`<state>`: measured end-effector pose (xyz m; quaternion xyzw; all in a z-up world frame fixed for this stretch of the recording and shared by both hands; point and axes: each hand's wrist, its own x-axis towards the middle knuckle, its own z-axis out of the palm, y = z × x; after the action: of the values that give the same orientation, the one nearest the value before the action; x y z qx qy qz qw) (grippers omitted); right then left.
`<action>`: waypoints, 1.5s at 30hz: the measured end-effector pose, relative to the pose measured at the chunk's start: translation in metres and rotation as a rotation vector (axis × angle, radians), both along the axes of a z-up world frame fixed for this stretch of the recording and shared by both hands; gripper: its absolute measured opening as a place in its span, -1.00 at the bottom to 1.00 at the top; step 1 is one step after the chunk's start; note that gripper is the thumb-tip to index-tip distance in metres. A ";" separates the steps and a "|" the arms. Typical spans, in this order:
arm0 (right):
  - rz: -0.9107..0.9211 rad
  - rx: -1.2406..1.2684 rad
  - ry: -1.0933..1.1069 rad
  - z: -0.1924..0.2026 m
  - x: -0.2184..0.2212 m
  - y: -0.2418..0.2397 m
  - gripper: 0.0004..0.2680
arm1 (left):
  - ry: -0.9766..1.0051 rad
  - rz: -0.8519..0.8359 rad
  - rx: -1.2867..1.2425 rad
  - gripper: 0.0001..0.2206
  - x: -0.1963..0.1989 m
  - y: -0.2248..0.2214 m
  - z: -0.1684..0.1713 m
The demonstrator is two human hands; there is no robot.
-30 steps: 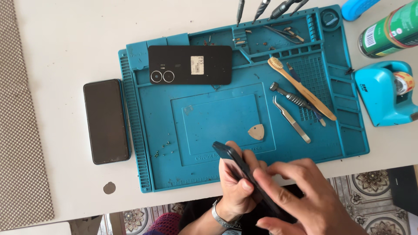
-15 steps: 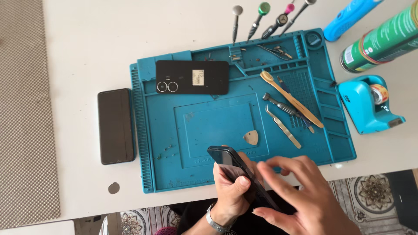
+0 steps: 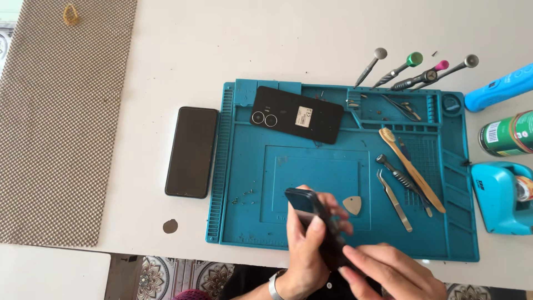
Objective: The person removes the back cover of a smartphone using a plastic pry tool, then cleans the internal components with a brush and compressed air. The person handles the phone, back cover, and internal parts on a blue anti-static mat.
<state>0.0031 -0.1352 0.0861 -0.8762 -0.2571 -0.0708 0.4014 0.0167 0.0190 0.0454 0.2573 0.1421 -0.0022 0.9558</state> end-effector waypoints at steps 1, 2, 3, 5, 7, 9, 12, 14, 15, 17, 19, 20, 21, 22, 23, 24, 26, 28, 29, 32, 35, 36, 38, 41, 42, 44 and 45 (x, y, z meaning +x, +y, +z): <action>0.022 0.022 -0.003 0.001 0.000 -0.002 -0.71 | -0.017 0.023 -0.052 -0.49 -0.001 0.001 -0.001; 0.028 0.040 -0.008 0.003 0.001 -0.005 -0.71 | -0.035 0.031 -0.107 -0.50 -0.004 0.003 -0.003; -0.022 0.090 0.038 0.006 0.006 -0.012 -0.76 | -0.052 0.039 -0.163 -0.51 -0.004 0.005 -0.006; -0.129 0.191 0.140 0.013 0.017 -0.032 -0.82 | -0.022 0.090 -0.147 -0.53 -0.005 0.012 -0.014; -0.298 0.007 0.177 0.012 0.039 -0.044 -0.81 | -0.022 0.126 -0.159 -0.56 -0.005 0.019 -0.022; -0.330 -0.097 0.211 0.008 0.049 -0.046 -0.76 | -0.052 0.132 -0.222 -0.59 -0.005 0.017 -0.029; -0.162 -0.168 0.159 -0.007 0.064 -0.022 -0.66 | -0.088 0.156 -0.134 -0.72 -0.003 0.006 -0.040; -0.107 -0.300 -0.021 -0.020 0.071 0.001 -0.68 | 0.106 0.140 0.020 -0.74 -0.003 0.003 -0.045; -0.110 -0.282 -0.007 -0.021 0.072 0.004 -0.72 | 0.205 0.137 0.097 -0.73 -0.004 0.002 -0.046; -0.108 -0.251 0.005 -0.022 0.075 0.005 -0.78 | 0.147 0.143 0.124 -0.71 -0.002 0.001 -0.049; -0.152 -0.244 0.261 -0.019 0.075 -0.002 -0.83 | 0.130 0.144 0.128 -0.70 -0.002 0.001 -0.048; -0.173 -0.240 0.390 -0.019 0.073 -0.005 -0.85 | 0.134 0.142 0.120 -0.70 -0.004 0.000 -0.048; -0.248 -0.080 0.449 -0.018 0.071 -0.007 -0.87 | 0.138 0.140 0.112 -0.70 -0.005 0.001 -0.048; -0.333 0.079 0.516 -0.017 0.065 -0.009 -0.88 | 0.112 0.132 0.130 -0.73 -0.008 0.002 -0.049; -0.418 0.238 0.583 -0.016 0.059 -0.009 -0.88 | 0.087 0.123 0.147 -0.76 -0.010 0.003 -0.050; -0.374 0.319 0.579 -0.014 0.053 -0.008 -0.89 | 0.062 0.106 0.158 -0.78 -0.012 0.003 -0.052; -0.288 0.482 0.566 -0.006 0.044 -0.001 -0.90 | 0.078 0.138 0.186 -0.80 -0.015 0.000 -0.053; -0.204 0.429 0.375 0.001 0.043 0.012 -0.90 | 0.079 0.144 0.196 -0.82 -0.016 -0.001 -0.052; -0.162 0.401 0.280 0.005 0.043 0.019 -0.90 | 0.075 0.136 0.194 -0.83 -0.017 -0.001 -0.051; -0.201 0.386 0.252 0.011 0.045 0.034 -0.92 | 0.084 0.125 0.186 -0.82 -0.016 0.001 -0.048; -0.192 0.435 0.325 0.011 0.045 0.037 -0.93 | 0.062 0.127 0.208 -0.84 -0.018 0.002 -0.049; -0.199 0.437 0.329 0.011 0.045 0.037 -0.93 | 0.047 0.128 0.220 -0.85 -0.019 0.001 -0.051; -0.211 0.439 0.338 0.010 0.045 0.037 -0.94 | 0.036 0.146 0.237 -0.85 -0.021 0.000 -0.055; -0.204 0.432 0.328 0.012 0.045 0.038 -0.94 | 0.037 0.155 0.243 -0.84 -0.021 -0.001 -0.057; -0.212 0.402 0.322 0.012 0.045 0.039 -0.95 | 0.042 0.155 0.243 -0.84 -0.021 -0.001 -0.057; -0.228 0.341 0.310 0.013 0.044 0.039 -0.96 | 0.056 0.148 0.232 -0.82 -0.020 0.001 -0.052; -0.242 0.274 0.284 0.014 0.043 0.039 -0.96 | 0.064 0.144 0.226 -0.82 -0.019 0.001 -0.050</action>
<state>0.0458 -0.0966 0.0999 -0.8391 -0.0790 -0.0289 0.5375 -0.0023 0.0203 -0.0047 0.3522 0.1898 0.0743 0.9135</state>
